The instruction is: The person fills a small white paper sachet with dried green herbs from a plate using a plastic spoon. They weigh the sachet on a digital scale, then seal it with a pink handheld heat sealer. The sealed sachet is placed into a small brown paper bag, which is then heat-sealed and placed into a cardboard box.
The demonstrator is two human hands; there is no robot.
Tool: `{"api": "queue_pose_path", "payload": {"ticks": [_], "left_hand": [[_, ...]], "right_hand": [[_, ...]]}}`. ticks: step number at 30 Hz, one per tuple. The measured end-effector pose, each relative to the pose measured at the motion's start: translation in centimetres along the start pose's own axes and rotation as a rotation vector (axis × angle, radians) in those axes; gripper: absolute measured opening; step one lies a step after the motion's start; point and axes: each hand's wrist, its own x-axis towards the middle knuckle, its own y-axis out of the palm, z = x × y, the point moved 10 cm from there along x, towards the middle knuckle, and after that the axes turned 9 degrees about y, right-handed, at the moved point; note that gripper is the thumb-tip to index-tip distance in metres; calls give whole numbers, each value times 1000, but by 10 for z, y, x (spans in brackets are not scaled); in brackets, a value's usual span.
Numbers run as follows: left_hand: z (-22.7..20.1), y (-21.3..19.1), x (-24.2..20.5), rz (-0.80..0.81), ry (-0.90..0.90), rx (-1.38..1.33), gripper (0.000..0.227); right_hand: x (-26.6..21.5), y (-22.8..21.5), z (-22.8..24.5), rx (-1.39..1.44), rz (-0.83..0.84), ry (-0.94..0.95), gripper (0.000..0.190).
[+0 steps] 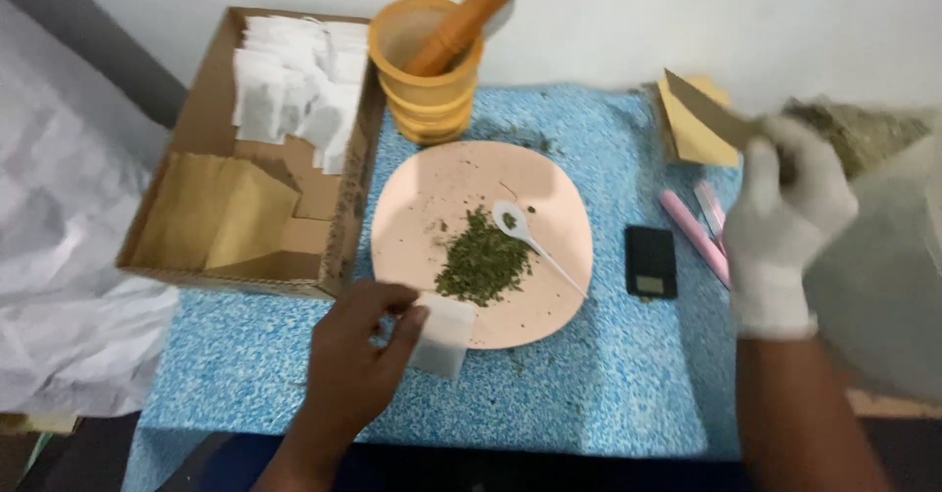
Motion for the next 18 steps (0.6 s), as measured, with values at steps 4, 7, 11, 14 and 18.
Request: {"api": "queue_pose_path", "payload": {"ticks": [4,7,11,14,18], "left_hand": [[-29,7,34,-37,226,-15,20],[-51,8,57,-84,359,-3,24],[-55,5,59,-175,491,-26,39],[-52,-7,59,-161,452,32,40],[-18,-1,68,-67,385,-82,25]], "right_hand": [[-43,5,39,548,127,480,11],[-57,15,92,214,234,188,16],[-78,45,134,510,420,134,9],[-89,65,141,517,520,248,13],[-90,91,141,787,550,272,20]]}}
